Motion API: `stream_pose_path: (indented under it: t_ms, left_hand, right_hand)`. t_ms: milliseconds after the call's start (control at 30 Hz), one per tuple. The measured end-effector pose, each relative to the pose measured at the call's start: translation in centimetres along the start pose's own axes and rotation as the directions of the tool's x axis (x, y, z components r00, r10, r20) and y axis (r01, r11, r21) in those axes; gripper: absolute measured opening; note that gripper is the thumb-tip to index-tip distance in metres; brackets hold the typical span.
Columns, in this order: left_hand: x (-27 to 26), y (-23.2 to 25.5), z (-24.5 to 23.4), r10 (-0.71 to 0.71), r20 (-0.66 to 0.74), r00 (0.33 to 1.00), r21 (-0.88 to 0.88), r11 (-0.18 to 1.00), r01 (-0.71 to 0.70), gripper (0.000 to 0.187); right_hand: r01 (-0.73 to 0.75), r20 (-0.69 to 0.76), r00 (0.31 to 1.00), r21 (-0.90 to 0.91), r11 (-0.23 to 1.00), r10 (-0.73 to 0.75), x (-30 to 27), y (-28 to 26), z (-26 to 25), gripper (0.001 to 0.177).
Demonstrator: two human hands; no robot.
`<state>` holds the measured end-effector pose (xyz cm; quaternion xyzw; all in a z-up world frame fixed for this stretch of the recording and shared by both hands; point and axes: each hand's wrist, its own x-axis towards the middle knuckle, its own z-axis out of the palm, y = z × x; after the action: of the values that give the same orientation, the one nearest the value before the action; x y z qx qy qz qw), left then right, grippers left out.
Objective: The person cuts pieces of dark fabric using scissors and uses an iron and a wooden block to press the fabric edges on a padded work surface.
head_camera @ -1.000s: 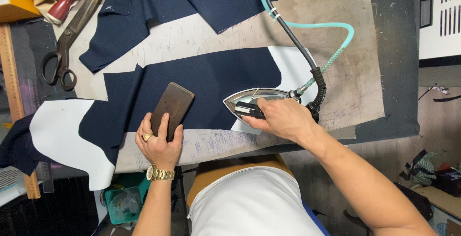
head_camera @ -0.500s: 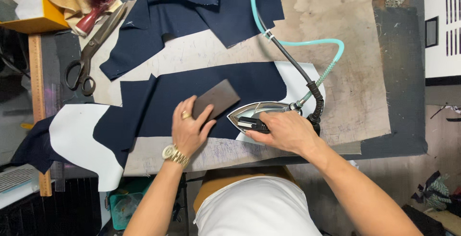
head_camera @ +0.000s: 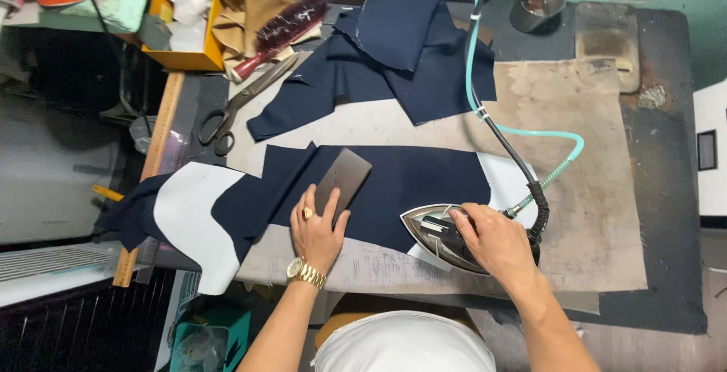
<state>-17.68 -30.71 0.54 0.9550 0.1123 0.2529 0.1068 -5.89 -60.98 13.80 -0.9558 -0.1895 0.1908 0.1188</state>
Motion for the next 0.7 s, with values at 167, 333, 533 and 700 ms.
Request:
stream_pose_path:
  t_ms: [167, 333, 533, 700]
  left_hand:
    - [-4.1, -1.9, -2.1, 0.022, 0.026, 0.999, 0.031, 0.999, -0.022, 0.047]
    - [-4.2, -2.1, -2.0, 0.019, 0.022, 1.0, 0.002, 1.0, -0.019, 0.05]
    - [-3.6, -2.4, -2.7, -0.003, 0.183, 0.983, -0.059, 0.998, 0.014, 0.055]
    - [-4.0, -3.2, -2.6, 0.062, 0.123, 0.99, -0.105, 0.993, -0.049, 0.055]
  right_hand:
    - [-0.215, 0.115, 0.973, 0.117, 0.97, 0.201, 0.0, -2.2, -0.7, 0.054]
    - [-0.27, 0.09, 0.961, 0.107, 0.957, 0.261, 0.0, -2.5, -0.4, 0.055]
    - [-0.449, 0.172, 0.892, 0.235, 0.862, 0.418, 0.6, -3.9, -1.9, 0.057]
    - [-0.474, 0.113, 0.877, 0.353, 0.807, 0.466, 0.6, -3.7, -0.5, 0.052]
